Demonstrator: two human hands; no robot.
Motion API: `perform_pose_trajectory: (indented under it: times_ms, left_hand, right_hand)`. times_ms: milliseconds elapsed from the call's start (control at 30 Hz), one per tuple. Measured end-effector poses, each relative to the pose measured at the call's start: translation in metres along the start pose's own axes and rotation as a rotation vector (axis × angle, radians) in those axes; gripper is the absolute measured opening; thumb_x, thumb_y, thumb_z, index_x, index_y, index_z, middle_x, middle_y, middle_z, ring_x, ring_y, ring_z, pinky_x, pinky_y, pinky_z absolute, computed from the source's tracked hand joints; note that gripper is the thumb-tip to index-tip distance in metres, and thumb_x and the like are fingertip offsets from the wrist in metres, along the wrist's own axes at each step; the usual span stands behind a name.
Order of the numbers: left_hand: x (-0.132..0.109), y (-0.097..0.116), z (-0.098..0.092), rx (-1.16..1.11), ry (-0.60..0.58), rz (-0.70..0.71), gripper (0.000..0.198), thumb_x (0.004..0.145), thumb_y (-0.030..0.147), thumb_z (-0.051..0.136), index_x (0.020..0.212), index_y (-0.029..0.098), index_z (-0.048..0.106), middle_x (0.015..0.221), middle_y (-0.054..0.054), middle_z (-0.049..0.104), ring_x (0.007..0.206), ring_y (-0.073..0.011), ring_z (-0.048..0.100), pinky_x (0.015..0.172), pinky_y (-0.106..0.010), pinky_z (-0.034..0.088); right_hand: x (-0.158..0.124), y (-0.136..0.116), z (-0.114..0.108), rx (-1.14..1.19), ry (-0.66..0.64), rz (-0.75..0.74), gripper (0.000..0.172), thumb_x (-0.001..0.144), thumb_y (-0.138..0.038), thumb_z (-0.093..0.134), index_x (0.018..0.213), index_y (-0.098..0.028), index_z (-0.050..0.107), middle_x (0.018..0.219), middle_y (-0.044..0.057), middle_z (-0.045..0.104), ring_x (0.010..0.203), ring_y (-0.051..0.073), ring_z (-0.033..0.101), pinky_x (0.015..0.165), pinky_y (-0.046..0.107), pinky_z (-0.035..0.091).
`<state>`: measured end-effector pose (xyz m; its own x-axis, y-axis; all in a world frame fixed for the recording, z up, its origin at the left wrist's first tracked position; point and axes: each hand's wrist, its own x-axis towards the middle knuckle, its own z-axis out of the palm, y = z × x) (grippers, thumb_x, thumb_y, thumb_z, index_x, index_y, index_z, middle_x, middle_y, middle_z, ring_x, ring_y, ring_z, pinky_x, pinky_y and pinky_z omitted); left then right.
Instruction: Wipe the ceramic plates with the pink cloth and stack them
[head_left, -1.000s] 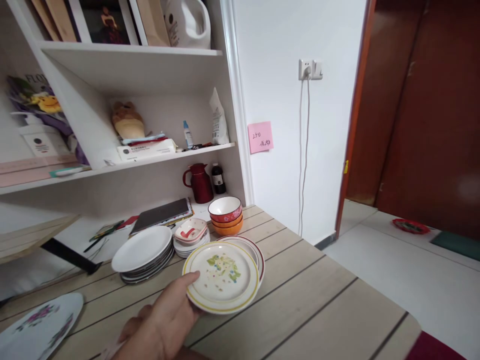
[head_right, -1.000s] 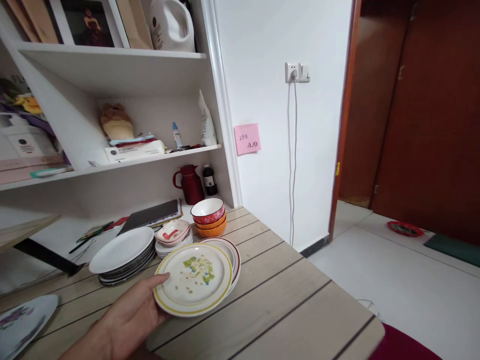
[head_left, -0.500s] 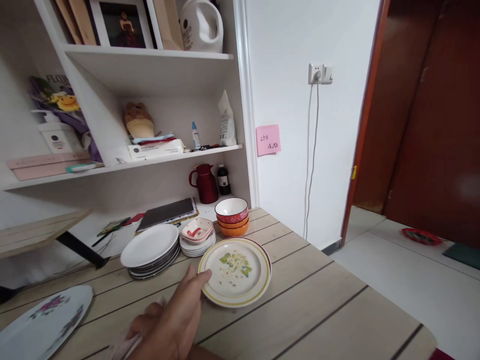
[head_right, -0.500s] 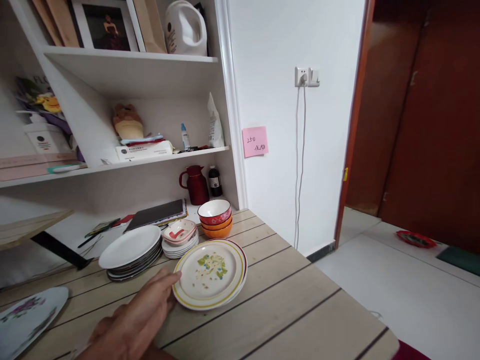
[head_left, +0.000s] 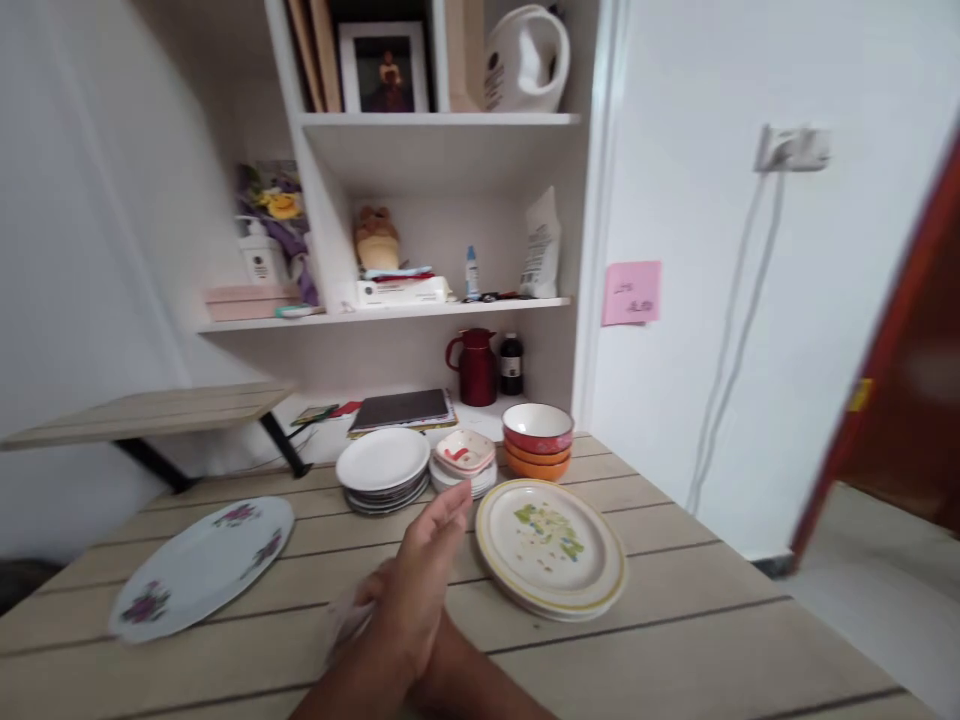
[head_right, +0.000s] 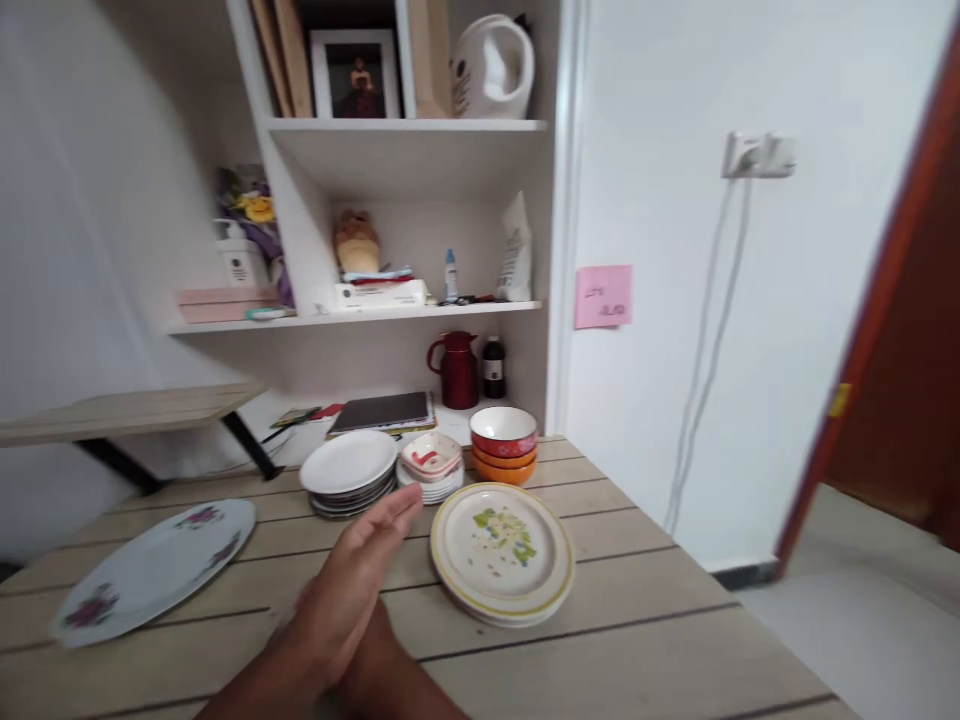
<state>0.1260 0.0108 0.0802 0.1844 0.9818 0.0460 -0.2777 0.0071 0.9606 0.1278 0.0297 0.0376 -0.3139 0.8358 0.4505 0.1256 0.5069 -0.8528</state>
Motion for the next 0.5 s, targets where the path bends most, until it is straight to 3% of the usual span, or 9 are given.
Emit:
perform_pose_trajectory:
  times_ms: [100,200,300,367,500]
  left_hand:
    - [-0.001,0.017,-0.047,0.169,0.162,0.099,0.034,0.081,0.029,0.057,0.11,0.017,0.068,0.123,-0.012,0.067,0.125,-0.0241,0.053,0.113,-0.037,0.03]
    - [0.004,0.029,-0.12,0.458,0.449,0.183,0.039,0.084,0.028,0.047,0.116,0.014,0.063,0.128,-0.015,0.063,0.126,-0.0251,0.053,0.112,-0.039,0.031]
    - [0.005,0.032,-0.192,0.989,0.617,0.205,0.049,0.083,0.023,0.043,0.129,0.01,0.054,0.149,-0.018,0.042,0.141,-0.0262,0.032,0.116,-0.039,0.022]
    - [0.001,0.031,-0.226,1.322,0.624,0.147,0.055,0.086,0.026,0.04,0.136,0.005,0.045,0.155,-0.023,0.028,0.146,-0.0308,0.019,0.117,-0.049,0.015]
    - [-0.012,0.023,-0.262,1.644,0.333,0.037,0.059,0.088,0.038,0.038,0.135,0.004,0.047,0.152,-0.025,0.031,0.146,-0.0323,0.019,0.116,-0.052,0.007]
  right_hand:
    - [-0.015,0.003,-0.002,0.024,0.015,0.022,0.025,0.072,-0.021,0.052,0.084,-0.018,0.074,0.086,0.004,0.069,0.085,0.017,0.059,0.077,0.026,0.047]
    - [-0.028,0.015,-0.012,0.12,0.009,0.179,0.02,0.061,-0.016,0.055,0.077,-0.018,0.067,0.079,0.001,0.063,0.068,0.013,0.054,0.06,0.021,0.043]
    - [-0.033,0.022,-0.016,0.298,-0.033,0.444,0.017,0.062,-0.017,0.052,0.078,-0.021,0.056,0.06,-0.006,0.052,0.047,0.009,0.04,0.043,0.018,0.028]
    - [-0.032,0.02,-0.016,0.359,-0.033,0.507,0.018,0.062,-0.019,0.053,0.079,-0.022,0.054,0.055,-0.007,0.048,0.044,0.009,0.038,0.041,0.018,0.025]
    - [-0.03,0.018,-0.017,0.406,-0.016,0.512,0.02,0.06,-0.02,0.059,0.08,-0.021,0.057,0.053,-0.007,0.049,0.044,0.009,0.04,0.041,0.019,0.028]
